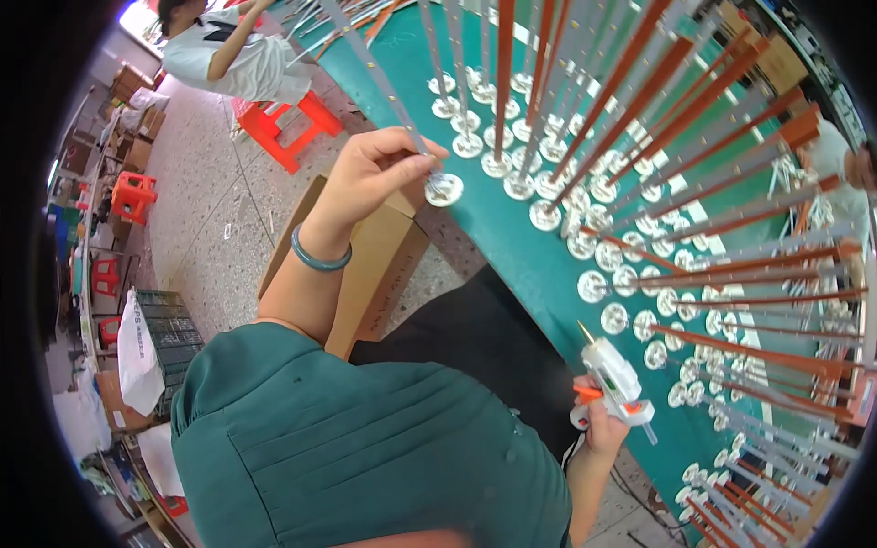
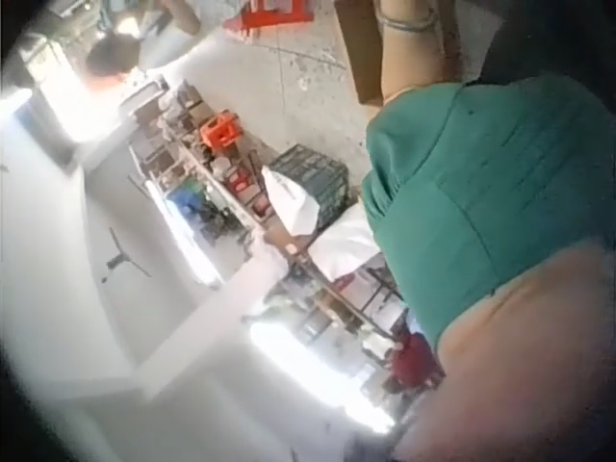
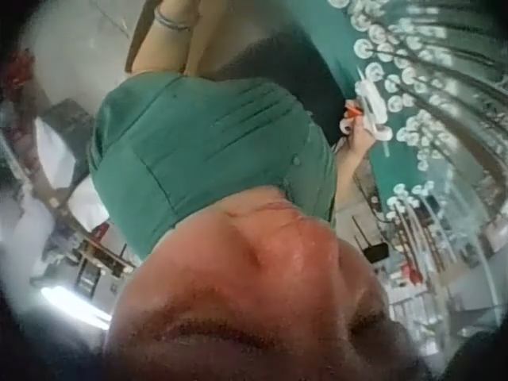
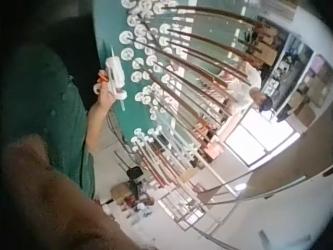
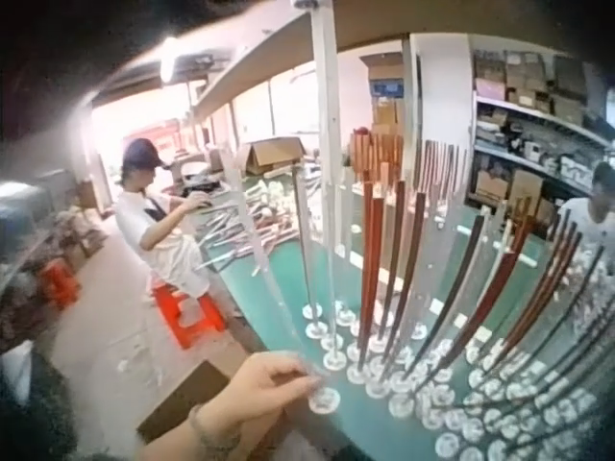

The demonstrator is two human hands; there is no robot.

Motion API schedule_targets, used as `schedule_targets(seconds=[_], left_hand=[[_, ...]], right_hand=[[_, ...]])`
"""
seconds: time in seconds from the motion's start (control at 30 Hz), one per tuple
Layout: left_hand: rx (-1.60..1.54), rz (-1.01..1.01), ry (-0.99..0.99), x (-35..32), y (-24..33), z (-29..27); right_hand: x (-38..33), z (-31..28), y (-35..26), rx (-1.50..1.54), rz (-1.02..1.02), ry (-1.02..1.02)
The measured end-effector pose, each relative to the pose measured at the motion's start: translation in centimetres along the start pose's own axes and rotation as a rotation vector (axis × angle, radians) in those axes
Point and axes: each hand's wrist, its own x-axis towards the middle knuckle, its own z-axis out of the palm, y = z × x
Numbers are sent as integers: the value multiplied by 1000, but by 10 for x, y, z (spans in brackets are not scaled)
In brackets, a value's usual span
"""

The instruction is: Gluing LED strips onto circular bases using a hot glue gun at a manual assembly workstation.

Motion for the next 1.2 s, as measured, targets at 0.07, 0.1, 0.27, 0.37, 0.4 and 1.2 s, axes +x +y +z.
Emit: schedule_targets(seconds=[0.07,0.1,0.27,0.37,0.4,1.2], left_hand=[[52,27,-92,-2,2,24],[46,-16,-130,-4,0,34],[-46,-27,-261,-7,-6,88],[-27,-64,-311,-10,-11,106],[-33,-67,-316,-11,-15,111],[-106,128,-625,-17,-5,102]], right_hand=[[0,-2,2,1,-26,-27],[0,-1,2,-17,-17,-17],[0,5,-2,-47,27,-33],[2,9,-2,-48,16,-50],[1,8,-2,-40,-4,-63],[-2,9,-4,-5,-52,-74]])
